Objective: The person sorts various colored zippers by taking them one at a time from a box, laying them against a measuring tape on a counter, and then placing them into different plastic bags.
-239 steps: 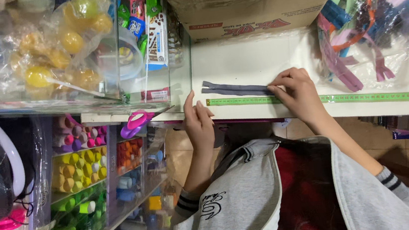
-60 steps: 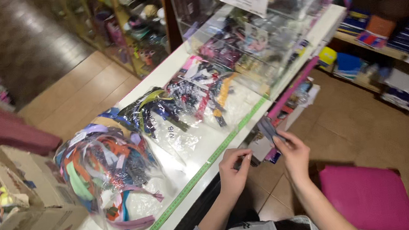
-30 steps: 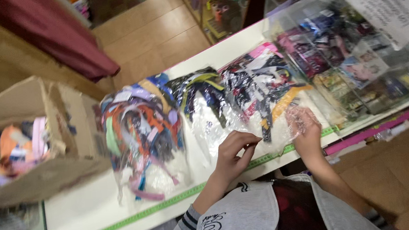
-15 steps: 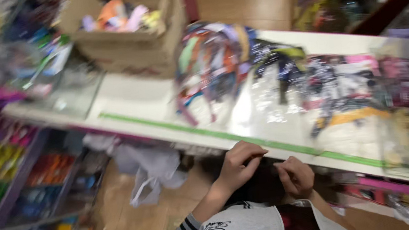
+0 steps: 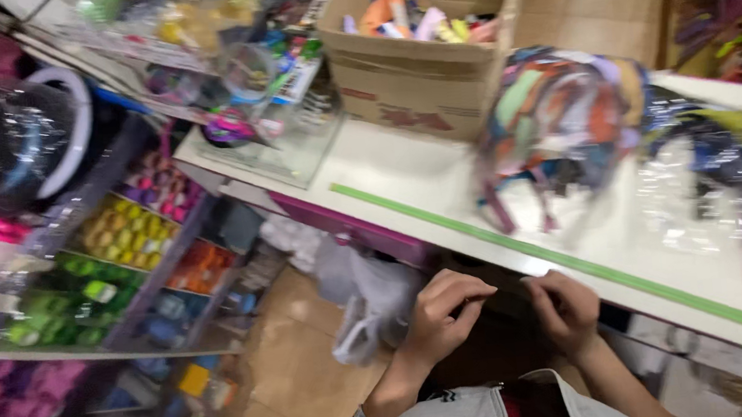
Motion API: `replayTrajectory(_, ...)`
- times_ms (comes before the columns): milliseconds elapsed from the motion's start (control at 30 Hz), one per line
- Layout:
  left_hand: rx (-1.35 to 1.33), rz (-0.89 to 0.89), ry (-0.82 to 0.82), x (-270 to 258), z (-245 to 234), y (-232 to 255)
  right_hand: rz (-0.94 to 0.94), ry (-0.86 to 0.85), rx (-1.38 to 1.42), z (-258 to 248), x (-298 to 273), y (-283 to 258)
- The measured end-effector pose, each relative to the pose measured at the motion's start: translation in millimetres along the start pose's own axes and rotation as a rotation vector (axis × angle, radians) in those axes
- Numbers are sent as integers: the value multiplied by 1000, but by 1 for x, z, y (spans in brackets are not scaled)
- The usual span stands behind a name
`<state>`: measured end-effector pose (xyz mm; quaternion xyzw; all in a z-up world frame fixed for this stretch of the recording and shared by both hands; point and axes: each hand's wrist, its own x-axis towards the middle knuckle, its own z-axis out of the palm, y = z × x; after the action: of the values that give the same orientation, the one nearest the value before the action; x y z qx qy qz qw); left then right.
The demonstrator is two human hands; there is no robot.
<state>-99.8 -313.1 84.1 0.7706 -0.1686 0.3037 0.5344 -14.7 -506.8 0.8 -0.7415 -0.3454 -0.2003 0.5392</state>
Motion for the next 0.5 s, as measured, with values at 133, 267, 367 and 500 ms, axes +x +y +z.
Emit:
replayTrajectory(133, 45, -9, -23, 13, -78, -15, -10, 90, 1, 61, 17, 0)
replayTrajectory(267, 92, 0, -28, 37, -128, -52, -49, 158, 75, 102, 46, -18)
replayTrajectory(367, 99, 69, 85, 73, -152, -95, -53, 222, 107, 122, 59, -24)
replayTrajectory(500, 217, 130, 166, 143, -173, -162, 51, 264, 33, 129, 76, -21)
